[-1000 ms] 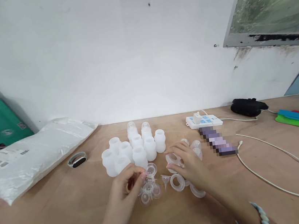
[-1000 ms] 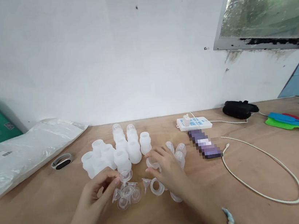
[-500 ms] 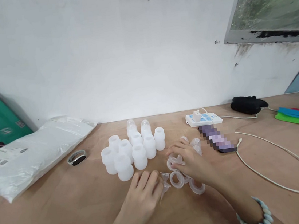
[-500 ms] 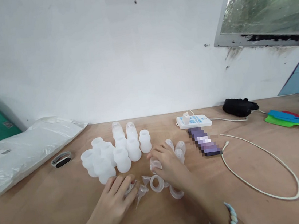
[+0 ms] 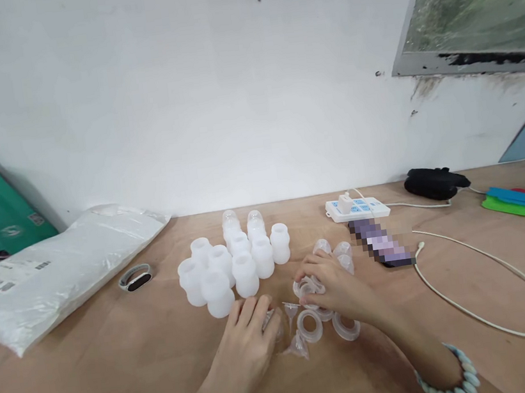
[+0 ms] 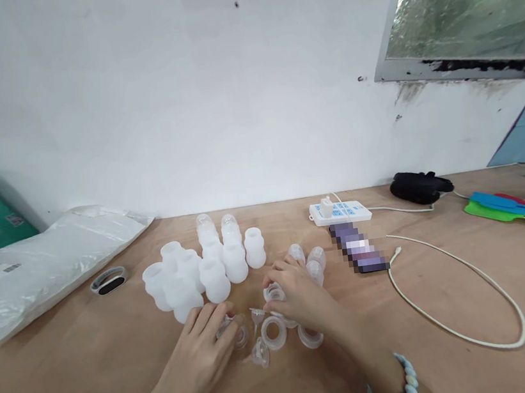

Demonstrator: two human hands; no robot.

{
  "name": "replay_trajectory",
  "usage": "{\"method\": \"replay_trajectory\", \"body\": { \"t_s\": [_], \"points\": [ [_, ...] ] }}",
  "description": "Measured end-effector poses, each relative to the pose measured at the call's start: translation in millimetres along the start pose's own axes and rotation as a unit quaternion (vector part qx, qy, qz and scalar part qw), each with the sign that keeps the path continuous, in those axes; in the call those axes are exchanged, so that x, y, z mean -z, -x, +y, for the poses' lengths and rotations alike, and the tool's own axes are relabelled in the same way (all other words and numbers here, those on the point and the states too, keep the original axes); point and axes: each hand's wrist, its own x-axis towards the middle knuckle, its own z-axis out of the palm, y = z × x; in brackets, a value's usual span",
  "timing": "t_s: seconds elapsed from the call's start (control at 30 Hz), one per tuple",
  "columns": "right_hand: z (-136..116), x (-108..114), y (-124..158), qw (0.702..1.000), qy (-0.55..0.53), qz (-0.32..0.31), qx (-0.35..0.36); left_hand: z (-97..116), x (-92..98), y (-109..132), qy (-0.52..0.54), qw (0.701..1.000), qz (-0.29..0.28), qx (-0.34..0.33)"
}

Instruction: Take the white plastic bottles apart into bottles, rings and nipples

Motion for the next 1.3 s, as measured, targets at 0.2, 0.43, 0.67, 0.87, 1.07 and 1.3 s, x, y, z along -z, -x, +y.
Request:
{"method": "replay_trajectory", "body": {
  "t_s": [0.2, 0.43, 0.67, 0.87, 1.07, 1.3],
  "points": [
    [-10, 4, -10, 0.999, 0.000, 0.035, 0.025, 3, 15.0, -3, 0.119, 0.991, -0.054, 0.006],
    [-23, 12, -15, 0.999, -0.005, 0.042, 0.011, 8, 31.2, -6, 0.245, 0.955, -0.146, -0.078],
    [-17, 14, -11, 0.997, -0.017, 0.073, 0.009, 14, 24.9, -3, 0.232, 0.947, -0.184, -0.122],
    [-5, 18, -3, 0.993, -0.028, 0.116, 0.011, 17, 28.7, 0, 0.274, 0.935, -0.215, -0.066],
    [44, 41, 3, 0.969, -0.032, 0.235, -0.068, 20, 26.0, 0, 0.280, 0.946, -0.155, -0.051],
    [126, 69, 31, 0.924, 0.010, 0.290, -0.248, 11, 17.5, -1, 0.164, 0.984, 0.008, -0.072]
  ]
}}
